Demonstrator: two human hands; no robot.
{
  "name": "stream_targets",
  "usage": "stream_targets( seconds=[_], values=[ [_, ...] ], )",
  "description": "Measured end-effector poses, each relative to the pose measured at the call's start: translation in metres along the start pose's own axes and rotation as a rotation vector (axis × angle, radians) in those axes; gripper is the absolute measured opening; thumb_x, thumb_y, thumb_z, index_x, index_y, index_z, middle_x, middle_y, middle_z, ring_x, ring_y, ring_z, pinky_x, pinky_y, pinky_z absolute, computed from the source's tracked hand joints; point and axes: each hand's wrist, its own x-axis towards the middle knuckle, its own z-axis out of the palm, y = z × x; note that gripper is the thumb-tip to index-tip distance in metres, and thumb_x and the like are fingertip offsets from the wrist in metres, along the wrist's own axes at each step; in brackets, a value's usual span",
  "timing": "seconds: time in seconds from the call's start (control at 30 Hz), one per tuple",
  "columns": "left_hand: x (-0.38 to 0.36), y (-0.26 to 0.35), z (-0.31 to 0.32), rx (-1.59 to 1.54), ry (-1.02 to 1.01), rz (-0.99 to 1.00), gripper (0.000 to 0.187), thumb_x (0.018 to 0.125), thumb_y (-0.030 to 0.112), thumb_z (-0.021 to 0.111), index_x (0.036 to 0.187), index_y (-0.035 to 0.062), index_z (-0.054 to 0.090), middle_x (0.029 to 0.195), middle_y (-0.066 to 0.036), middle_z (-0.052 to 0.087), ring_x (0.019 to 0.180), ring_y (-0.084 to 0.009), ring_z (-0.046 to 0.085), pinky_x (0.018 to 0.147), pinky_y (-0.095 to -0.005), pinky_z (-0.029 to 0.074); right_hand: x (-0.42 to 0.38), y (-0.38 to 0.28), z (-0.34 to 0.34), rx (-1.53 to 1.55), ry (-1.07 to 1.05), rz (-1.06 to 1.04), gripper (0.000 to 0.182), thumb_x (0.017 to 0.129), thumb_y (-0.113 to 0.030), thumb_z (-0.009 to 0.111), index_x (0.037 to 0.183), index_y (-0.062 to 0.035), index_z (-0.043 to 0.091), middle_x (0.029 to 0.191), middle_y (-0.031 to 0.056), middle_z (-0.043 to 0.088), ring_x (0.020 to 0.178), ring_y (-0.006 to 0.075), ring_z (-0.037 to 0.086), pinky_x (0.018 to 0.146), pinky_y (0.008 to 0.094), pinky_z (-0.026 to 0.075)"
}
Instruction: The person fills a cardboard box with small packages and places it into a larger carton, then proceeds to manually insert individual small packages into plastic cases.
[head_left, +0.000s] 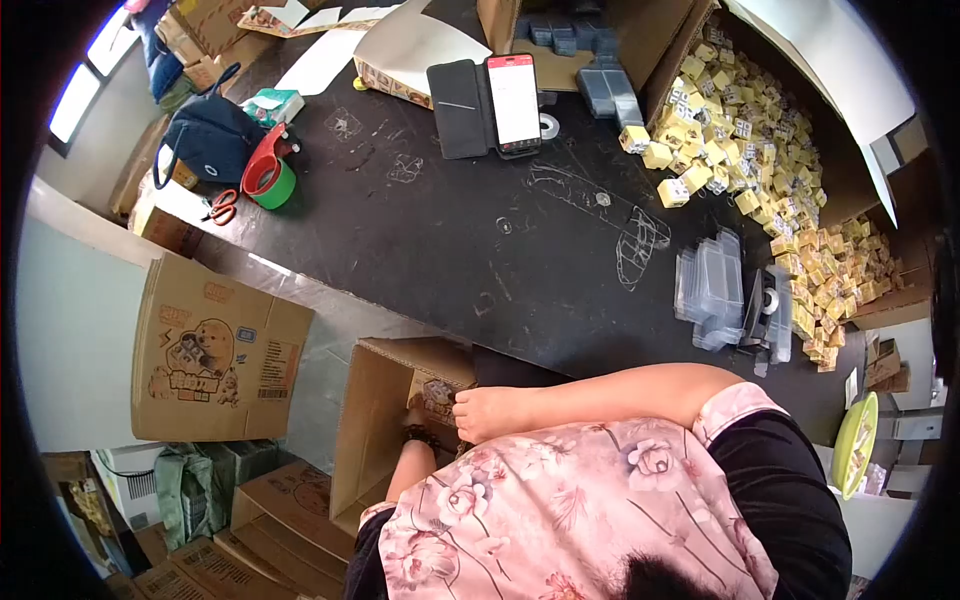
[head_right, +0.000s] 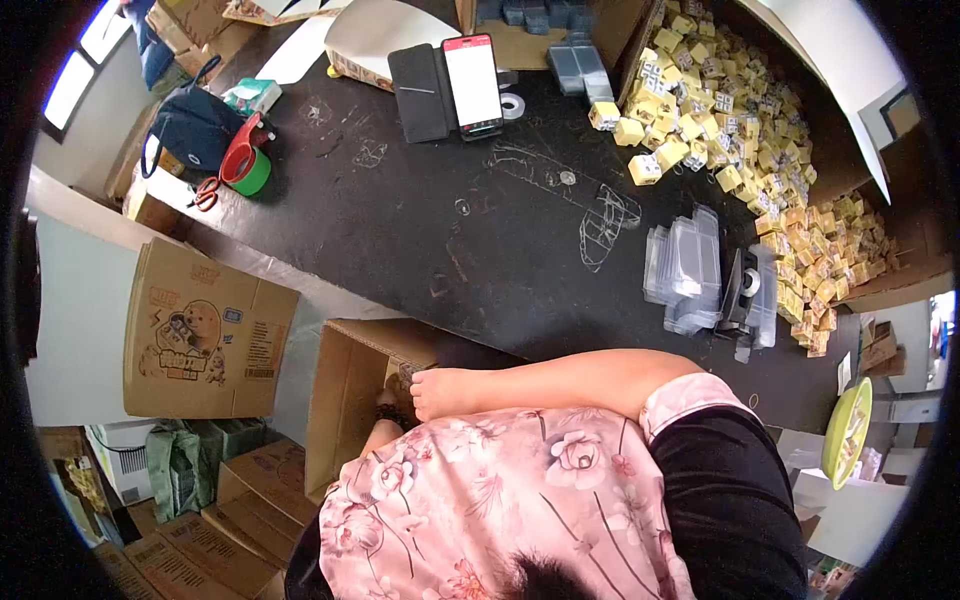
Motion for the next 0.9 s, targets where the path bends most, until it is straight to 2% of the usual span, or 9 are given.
stream_targets(
  seconds=[0.17,0.27,0.33,0.37,0.4,0.47,0.53,0.73,0.9],
  values=[
    [-0.012,0.085,-0.056,-0.161,0.038,0.314,0.027,0.089,0.010,0.062,0.111,-0.0042,0.061,0.101,-0.012,0.068,0.082,-0.0299,0.067,0.070,-0.0372,0.055,0.024,0.001,0.026,0.010,-0.222,0.124,0.015,0.079,-0.022,0.058,0.073,-0.0149,0.070,0.079,-0.0037,0.068,0.082,0.0166,0.061,0.076,0.0338,0.041],
    [-0.114,0.056,-0.009,0.496,0.175,0.873,0.053,0.090,0.030,0.065,0.129,-0.0025,0.054,0.126,-0.013,0.060,0.116,-0.0210,0.053,0.095,-0.0355,0.044,0.038,0.012,0.024,0.038,-0.601,0.273,0.016,0.081,-0.022,0.057,0.075,-0.0151,0.069,0.082,0.0012,0.070,0.087,0.0212,0.064,0.083,0.0405,0.041],
    [-0.151,0.053,0.004,0.636,-0.029,0.524,0.060,0.090,0.035,0.065,0.135,-0.0002,0.049,0.129,-0.012,0.058,0.119,-0.0226,0.051,0.099,-0.0355,0.041,0.031,0.016,0.010,0.135,-0.562,0.305,0.016,0.081,-0.022,0.057,0.082,-0.0130,0.070,0.085,0.0034,0.071,0.090,0.0244,0.066,0.088,0.0443,0.041],
    [-0.160,0.053,0.008,0.749,-0.224,0.155,0.067,0.091,0.041,0.065,0.141,0.0021,0.043,0.133,-0.012,0.055,0.122,-0.0241,0.050,0.102,-0.0356,0.039,0.027,0.016,0.011,0.176,-0.534,0.329,0.018,0.081,-0.020,0.056,0.089,-0.0126,0.070,0.084,0.0037,0.070,0.091,0.0244,0.066,0.090,0.0436,0.041],
    [-0.145,0.040,-0.007,1.286,-0.151,0.743,0.065,0.089,0.051,0.062,0.135,0.0062,0.050,0.117,-0.015,0.064,0.114,-0.0302,0.059,0.096,-0.0375,0.045,0.022,0.016,0.010,0.216,-0.507,0.354,0.021,0.081,-0.019,0.056,0.096,-0.0122,0.071,0.083,0.0041,0.070,0.092,0.0244,0.066,0.093,0.0429,0.041],
    [-0.219,0.049,0.038,1.688,0.144,1.034,0.066,0.084,0.051,0.066,0.131,0.0059,0.054,0.124,-0.020,0.061,0.118,-0.0349,0.056,0.097,-0.0410,0.046,0.000,0.014,-0.004,0.279,-0.443,0.348,0.025,0.083,-0.015,0.055,0.104,-0.0093,0.068,0.089,0.0067,0.070,0.093,0.0264,0.065,0.095,0.0406,0.041],
    [-0.202,0.057,0.032,1.672,0.055,1.018,0.056,0.085,0.047,0.065,0.126,0.0081,0.060,0.121,-0.021,0.062,0.113,-0.0362,0.059,0.095,-0.0433,0.048,-0.037,0.010,-0.015,0.492,0.100,0.319,0.021,0.081,-0.011,0.058,0.099,-0.0070,0.069,0.095,0.0113,0.068,0.094,0.0280,0.065,0.084,0.0420,0.049],
    [-0.168,0.048,0.017,2.008,0.210,0.549,0.033,0.087,0.022,0.057,0.118,0.0138,0.065,0.105,-0.023,0.067,0.101,-0.0359,0.065,0.086,-0.0454,0.052,-0.153,-0.034,-0.143,0.106,0.621,0.666,0.025,0.074,0.000,0.062,0.099,-0.0014,0.064,0.094,0.0104,0.064,0.098,0.0300,0.061,0.087,0.0395,0.050],
    [-0.254,0.035,0.101,1.295,0.167,1.559,0.019,0.084,0.005,0.061,0.103,0.0027,0.060,0.090,-0.015,0.060,0.083,-0.0337,0.058,0.075,-0.0429,0.048,-0.277,-0.054,-0.162,-0.375,0.712,1.557,0.033,0.087,-0.009,0.061,0.115,0.0061,0.056,0.120,0.0247,0.055,0.114,0.0422,0.052,0.100,0.0459,0.042]
  ],
)
